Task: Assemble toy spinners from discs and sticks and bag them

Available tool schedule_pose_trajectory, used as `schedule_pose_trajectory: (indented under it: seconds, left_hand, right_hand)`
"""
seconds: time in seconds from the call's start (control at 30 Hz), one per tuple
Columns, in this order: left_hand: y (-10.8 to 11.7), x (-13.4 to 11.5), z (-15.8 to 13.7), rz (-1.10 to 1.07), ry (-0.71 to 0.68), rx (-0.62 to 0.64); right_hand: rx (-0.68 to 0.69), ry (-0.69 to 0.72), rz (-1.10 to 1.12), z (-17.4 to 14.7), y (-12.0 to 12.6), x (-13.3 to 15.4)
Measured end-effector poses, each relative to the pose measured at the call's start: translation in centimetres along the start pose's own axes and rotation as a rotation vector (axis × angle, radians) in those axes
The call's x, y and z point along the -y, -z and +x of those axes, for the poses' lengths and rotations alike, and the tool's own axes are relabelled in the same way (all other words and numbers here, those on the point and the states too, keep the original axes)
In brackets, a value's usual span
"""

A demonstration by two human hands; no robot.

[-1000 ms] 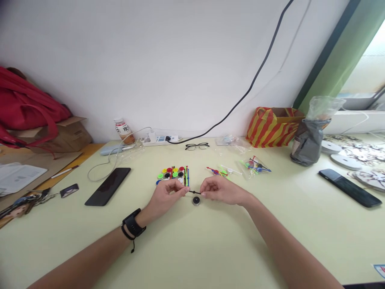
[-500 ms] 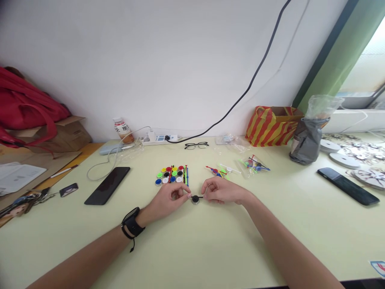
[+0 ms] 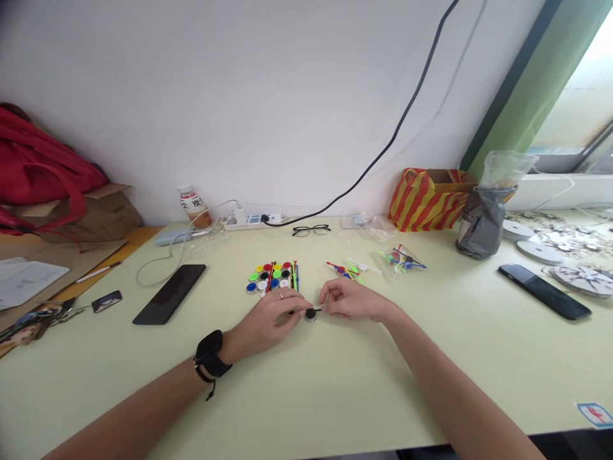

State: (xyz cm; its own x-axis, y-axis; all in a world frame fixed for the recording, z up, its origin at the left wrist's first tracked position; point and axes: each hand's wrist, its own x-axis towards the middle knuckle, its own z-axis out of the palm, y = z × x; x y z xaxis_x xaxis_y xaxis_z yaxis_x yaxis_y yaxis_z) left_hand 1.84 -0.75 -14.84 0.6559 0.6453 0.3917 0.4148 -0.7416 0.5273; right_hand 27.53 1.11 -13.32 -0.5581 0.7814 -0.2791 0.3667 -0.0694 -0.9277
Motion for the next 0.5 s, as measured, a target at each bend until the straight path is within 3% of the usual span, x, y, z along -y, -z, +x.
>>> schedule_pose_trajectory:
  seconds: [0.5]
  left_hand:
    - [0.0, -0.3, 0.2, 0.129, -0.053, 0.084]
  right_hand:
    - [-0.084, 0.048, -0.137, -0.4, -1.1, -0.6]
